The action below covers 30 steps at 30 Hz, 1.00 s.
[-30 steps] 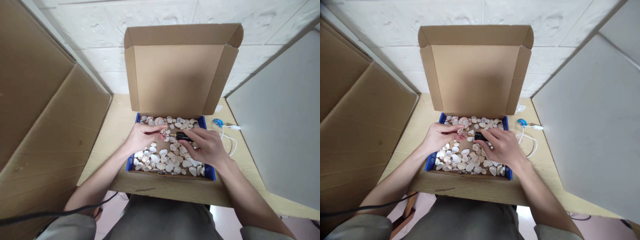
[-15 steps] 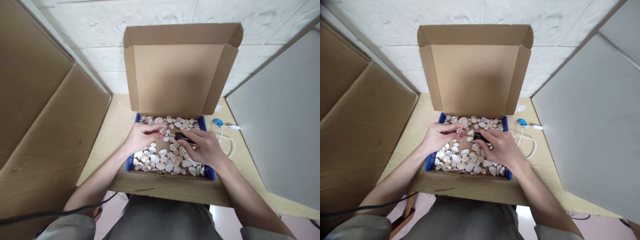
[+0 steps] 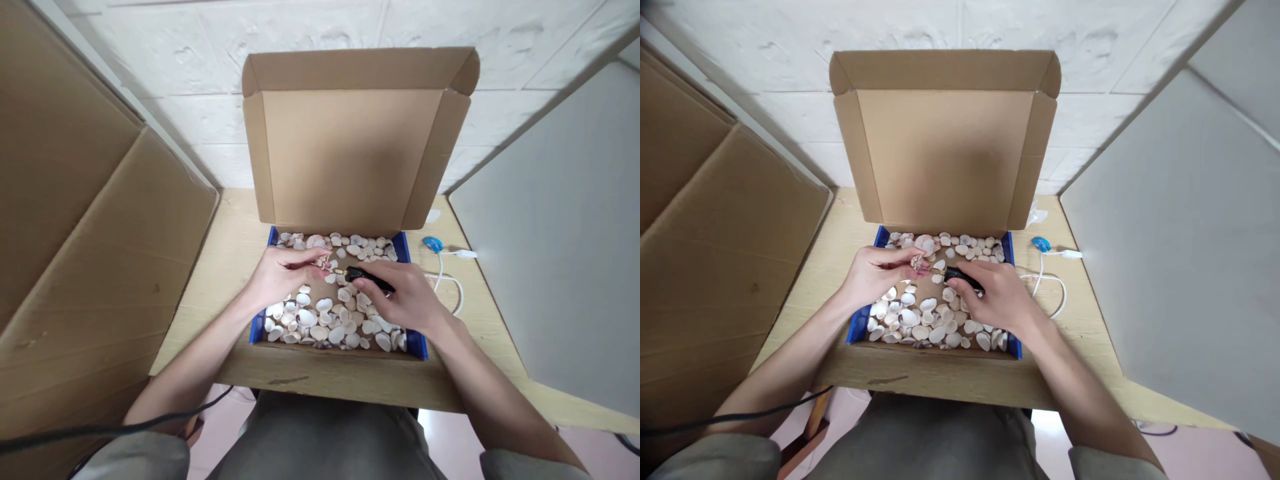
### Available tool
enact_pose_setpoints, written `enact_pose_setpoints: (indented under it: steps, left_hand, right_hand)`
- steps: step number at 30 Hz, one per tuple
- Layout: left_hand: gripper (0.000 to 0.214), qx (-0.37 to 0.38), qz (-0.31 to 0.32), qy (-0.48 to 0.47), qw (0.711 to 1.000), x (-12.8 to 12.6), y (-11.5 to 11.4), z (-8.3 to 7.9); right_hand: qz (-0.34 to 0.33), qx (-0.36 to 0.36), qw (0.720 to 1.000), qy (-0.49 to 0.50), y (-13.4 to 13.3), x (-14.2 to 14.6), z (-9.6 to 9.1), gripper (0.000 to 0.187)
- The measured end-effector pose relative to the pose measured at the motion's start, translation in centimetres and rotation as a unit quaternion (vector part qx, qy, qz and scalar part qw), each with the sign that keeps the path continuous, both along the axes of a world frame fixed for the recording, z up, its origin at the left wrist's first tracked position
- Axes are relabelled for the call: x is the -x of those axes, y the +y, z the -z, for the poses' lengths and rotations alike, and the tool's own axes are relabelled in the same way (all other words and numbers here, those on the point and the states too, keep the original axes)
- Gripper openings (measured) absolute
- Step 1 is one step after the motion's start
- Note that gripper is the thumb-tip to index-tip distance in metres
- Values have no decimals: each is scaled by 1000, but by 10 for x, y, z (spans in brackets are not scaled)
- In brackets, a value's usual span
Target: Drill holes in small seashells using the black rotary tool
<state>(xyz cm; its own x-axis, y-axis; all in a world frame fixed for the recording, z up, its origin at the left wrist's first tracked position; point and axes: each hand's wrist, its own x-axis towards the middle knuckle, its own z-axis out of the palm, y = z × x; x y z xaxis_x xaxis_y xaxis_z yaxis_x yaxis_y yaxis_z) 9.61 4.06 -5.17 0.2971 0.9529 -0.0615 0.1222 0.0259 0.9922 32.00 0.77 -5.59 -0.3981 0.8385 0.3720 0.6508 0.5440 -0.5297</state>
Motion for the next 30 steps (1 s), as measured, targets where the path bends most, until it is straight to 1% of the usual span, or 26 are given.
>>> enact_pose_setpoints:
  steps: [5,8,11,15,19,22,30]
  left_hand:
    - [32,1,-6,-23,1000,0,0,3]
    - [33,-9,-4,-19,1000,1,1,3]
    - [33,-17,-3,-11,1000,1,2,3]
    - [33,-19,2,-12,1000,0,1,2]
    - [28,-64,34,41,997,-2,-2,1]
    - [27,-84,49,57,994,-3,-3,2]
    - [27,-83,39,65,994,-2,-3,0]
  right_hand:
    - [19,-113,992,-50,-1,1,2,24]
    - [32,-144,986,-75,-2,1,1,22]
    - [35,-134,988,-64,-2,3,0,22]
    - [39,-83,996,-15,-2,5,-1,23]
    - [25,-38,999,11,-4,11,0,23]
    - [14,-31,999,5,-5,15,0,24]
    - [5,-39,999,-7,-4,14,2,25]
